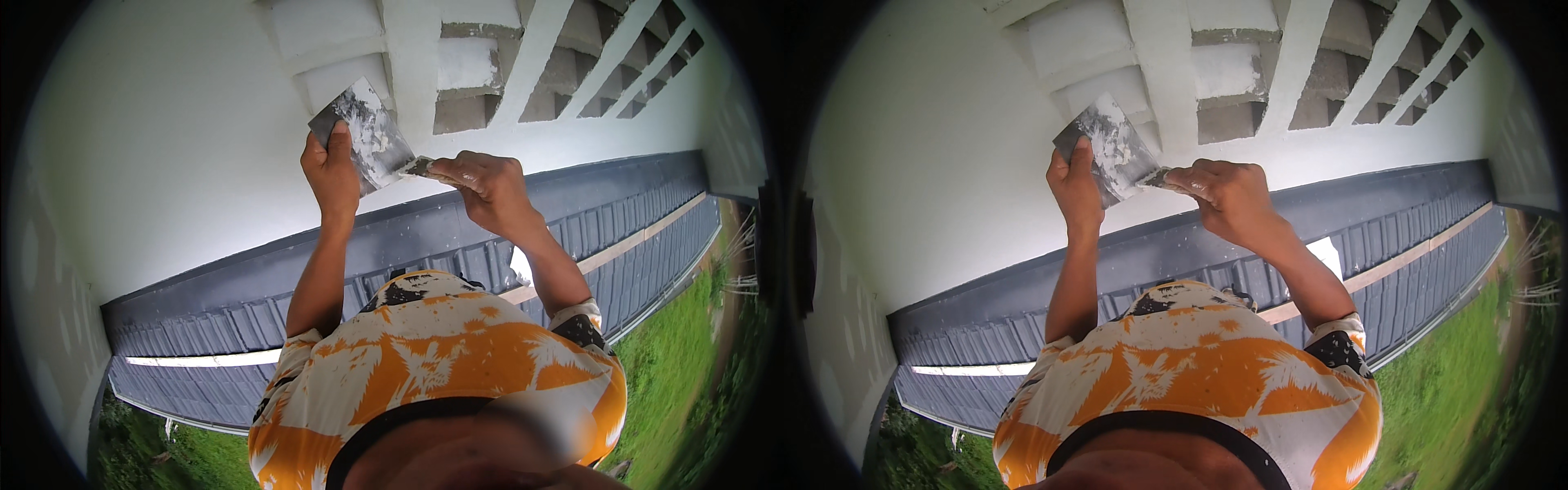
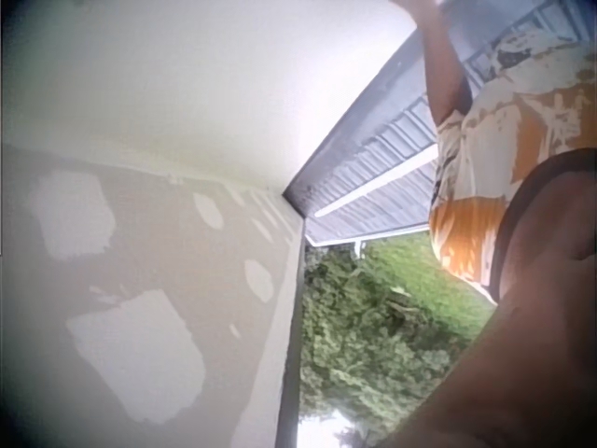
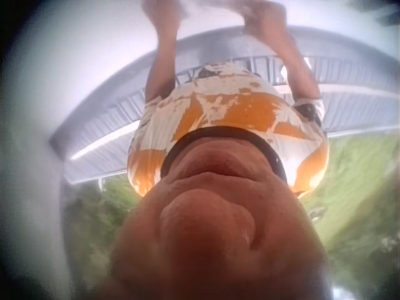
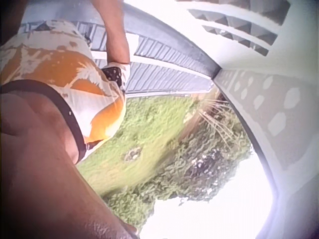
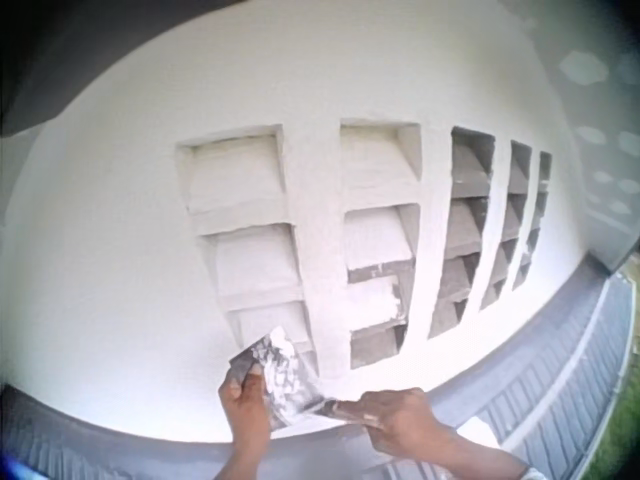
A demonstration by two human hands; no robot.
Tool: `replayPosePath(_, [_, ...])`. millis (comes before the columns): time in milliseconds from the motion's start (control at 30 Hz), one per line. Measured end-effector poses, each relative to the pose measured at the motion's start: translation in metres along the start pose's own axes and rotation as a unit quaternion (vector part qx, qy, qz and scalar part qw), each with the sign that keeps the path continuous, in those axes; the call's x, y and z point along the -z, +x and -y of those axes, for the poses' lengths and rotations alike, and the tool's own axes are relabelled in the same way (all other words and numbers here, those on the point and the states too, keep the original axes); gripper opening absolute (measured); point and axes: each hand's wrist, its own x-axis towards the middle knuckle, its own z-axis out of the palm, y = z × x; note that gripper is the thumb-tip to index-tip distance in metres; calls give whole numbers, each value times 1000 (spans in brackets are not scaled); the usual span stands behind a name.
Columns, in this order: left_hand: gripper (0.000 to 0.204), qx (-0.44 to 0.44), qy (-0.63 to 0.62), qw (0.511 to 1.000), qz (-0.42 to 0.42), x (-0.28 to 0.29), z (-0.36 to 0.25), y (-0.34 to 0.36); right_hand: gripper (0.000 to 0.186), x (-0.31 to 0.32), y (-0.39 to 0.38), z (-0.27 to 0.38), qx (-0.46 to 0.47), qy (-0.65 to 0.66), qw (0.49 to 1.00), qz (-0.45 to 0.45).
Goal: The person applies white plaster to a decorative wall section using a trowel and a smaller putty knife. They repeatedly scoop plaster from the trowel and smooth it into recessed rectangular panels, working methodically across the surface.
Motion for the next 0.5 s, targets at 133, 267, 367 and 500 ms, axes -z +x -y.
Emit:
replayPosePath(133, [17,-42,40,996,72,-15,-9,-15,41,-7,21,-8,-1,-58,998,-8])
replayPosePath(267, [16,-80,83,993,21,-5,-7,-7,41,-9,19,-7,50,-22,996,65])
replayPosePath(367, [15,-87,79,992,-47,11,-8,5,47,-9,1,-5,32,8,999,23])
replayPosePath(500, [18,87,-141,982,-94,19,-1,11,57,-12,-3,-23,6,217,974,-61])
